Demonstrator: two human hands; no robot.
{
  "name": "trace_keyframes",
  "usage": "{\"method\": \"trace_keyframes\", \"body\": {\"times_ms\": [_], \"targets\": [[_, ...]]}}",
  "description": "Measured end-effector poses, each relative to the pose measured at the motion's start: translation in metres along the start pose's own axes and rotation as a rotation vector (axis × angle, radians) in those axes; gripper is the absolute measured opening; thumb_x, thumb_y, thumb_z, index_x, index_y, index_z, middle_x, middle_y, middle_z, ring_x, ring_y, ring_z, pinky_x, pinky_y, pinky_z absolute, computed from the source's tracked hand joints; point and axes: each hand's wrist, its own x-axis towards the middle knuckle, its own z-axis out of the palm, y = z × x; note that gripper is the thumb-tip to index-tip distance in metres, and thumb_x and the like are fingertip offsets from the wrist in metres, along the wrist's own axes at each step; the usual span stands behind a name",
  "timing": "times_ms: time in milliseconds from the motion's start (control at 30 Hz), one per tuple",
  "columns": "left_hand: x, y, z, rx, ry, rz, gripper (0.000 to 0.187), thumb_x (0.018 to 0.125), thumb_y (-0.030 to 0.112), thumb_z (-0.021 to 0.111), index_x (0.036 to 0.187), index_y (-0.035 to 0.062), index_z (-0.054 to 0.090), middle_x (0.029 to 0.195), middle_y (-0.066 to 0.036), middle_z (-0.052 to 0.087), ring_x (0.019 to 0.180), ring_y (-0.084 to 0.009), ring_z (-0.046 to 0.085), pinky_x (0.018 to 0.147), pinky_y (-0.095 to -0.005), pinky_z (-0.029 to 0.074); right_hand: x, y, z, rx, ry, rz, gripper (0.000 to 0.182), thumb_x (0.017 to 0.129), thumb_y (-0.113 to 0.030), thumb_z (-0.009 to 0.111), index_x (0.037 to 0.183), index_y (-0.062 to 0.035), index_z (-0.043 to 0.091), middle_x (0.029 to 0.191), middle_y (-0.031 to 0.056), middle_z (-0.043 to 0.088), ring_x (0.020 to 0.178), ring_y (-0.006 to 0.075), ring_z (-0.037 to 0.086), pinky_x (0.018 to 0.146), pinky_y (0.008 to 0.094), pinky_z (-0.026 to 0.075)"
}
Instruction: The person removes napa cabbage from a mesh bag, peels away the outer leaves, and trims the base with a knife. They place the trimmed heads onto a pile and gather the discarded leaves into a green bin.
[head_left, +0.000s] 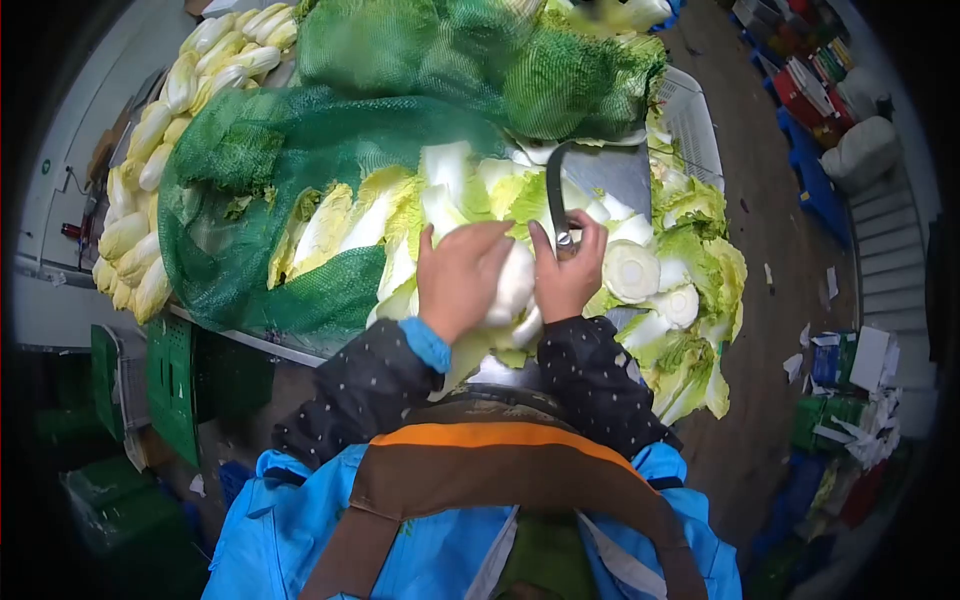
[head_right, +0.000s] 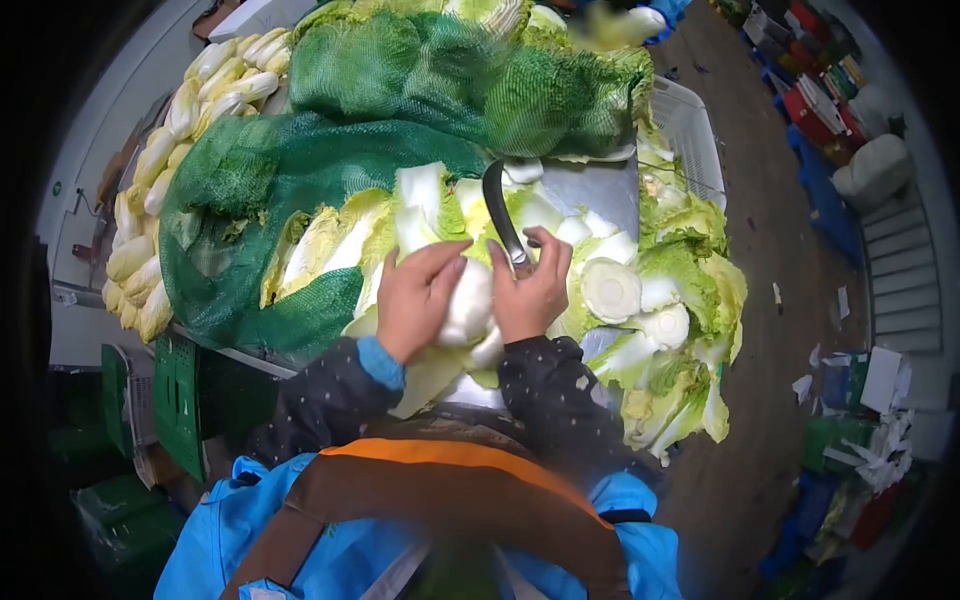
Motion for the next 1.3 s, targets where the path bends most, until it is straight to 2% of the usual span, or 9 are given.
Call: {"method": "trace_keyframes", "body": {"times_ms": [133,300,400,500,633,867,1067,1167,1300], "targets": [[0.007,-0.015,0.002,0.076,0.178,0.094,0.025,0.091,0.022,0.048,0.107,0.0152,0.066,0.098,-0.008,0.066,0.095,-0.0259,0.06,0.1,-0.0552,0.025,-0.018,0.045,-0.007,-0.024,0.004,0.245,0.044,0.068,-0.023,0.08,0.102,-0.006,0.058,0.1,0.0073,0.055,0.089,0.0242,0.057,0.079,0.035,0.047],[-0.005,-0.028,0.016,0.033,0.207,0.143,0.025,0.087,0.02,0.05,0.107,0.0118,0.064,0.1,-0.007,0.065,0.098,-0.0251,0.057,0.1,-0.052,0.028,0.002,0.003,-0.022,0.356,-0.129,-0.023,0.036,0.075,-0.014,0.074,0.102,0.0034,0.059,0.098,0.0096,0.057,0.091,0.0205,0.056,0.082,0.0313,0.043],[-0.018,-0.046,0.023,-0.052,0.078,-0.019,0.047,0.081,0.03,0.061,0.124,0.0106,0.052,0.106,-0.012,0.064,0.103,-0.0278,0.057,0.101,-0.0514,0.028,0.001,0.016,-0.011,0.302,-0.231,0.0,0.032,0.08,-0.019,0.07,0.102,0.003,0.062,0.1,0.0066,0.06,0.089,0.0153,0.058,0.079,0.0283,0.046],[-0.028,-0.06,0.016,0.039,-0.077,0.108,0.107,0.05,0.049,0.083,0.136,0.0102,0.034,0.116,-0.016,0.059,0.109,-0.0325,0.055,0.102,-0.0515,0.027,0.003,0.016,-0.018,0.563,-0.473,0.328,0.033,0.085,-0.021,0.066,0.11,0.0003,0.061,0.102,0.0068,0.064,0.09,0.0099,0.057,0.08,0.0243,0.045],[0.012,-0.088,0.004,-0.309,-0.459,0.021,0.108,0.042,0.047,0.088,0.13,0.007,0.04,0.11,-0.016,0.062,0.103,-0.0327,0.058,0.096,-0.0428,0.037,0.001,0.011,-0.019,0.486,-0.609,0.342,0.037,0.086,-0.015,0.062,0.119,-0.0004,0.057,0.098,0.0066,0.065,0.088,0.0102,0.056,0.08,0.0247,0.045],[0.06,-0.044,-0.055,0.084,-0.257,0.49,0.11,0.038,0.052,0.088,0.128,0.0053,0.043,0.116,-0.018,0.057,0.112,-0.0305,0.052,0.103,-0.0469,0.032,0.06,-0.028,-0.041,0.533,-0.76,0.226,0.066,0.066,-0.007,0.078,0.127,-0.0042,0.053,0.111,0.0062,0.061,0.1,0.013,0.055,0.086,0.0262,0.045],[0.104,0.061,-0.13,-0.615,-0.193,0.556,0.074,0.061,0.022,0.085,0.121,0.0023,0.045,0.108,-0.009,0.057,0.101,-0.0165,0.055,0.089,-0.0329,0.045,0.12,-0.143,-0.069,1.125,-0.61,-0.169,0.091,0.057,-0.004,0.084,0.134,0.0025,0.036,0.133,0.0143,0.044,0.121,0.0224,0.045,0.102,0.0345,0.038],[0.108,0.046,-0.108,-1.245,-0.16,0.1,0.054,0.076,0.015,0.073,0.121,0.0024,0.046,0.105,-0.006,0.059,0.092,-0.0153,0.057,0.078,-0.0302,0.049,0.109,-0.12,-0.055,0.535,-0.377,-0.44,0.094,0.056,-0.011,0.086,0.134,0.0029,0.035,0.133,0.0166,0.043,0.121,0.025,0.044,0.102,0.0352,0.037],[0.101,-0.002,-0.077,-1.532,-0.238,0.036,0.04,0.098,0.027,0.038,0.13,0.0028,0.042,0.123,-0.011,0.054,0.111,-0.0228,0.054,0.096,-0.0378,0.044,0.037,-0.074,-0.041,0.711,-0.315,-0.033,0.083,0.059,-0.004,0.081,0.13,0.0037,0.038,0.127,0.0135,0.047,0.113,0.0233,0.05,0.093,0.0344,0.045]]}}
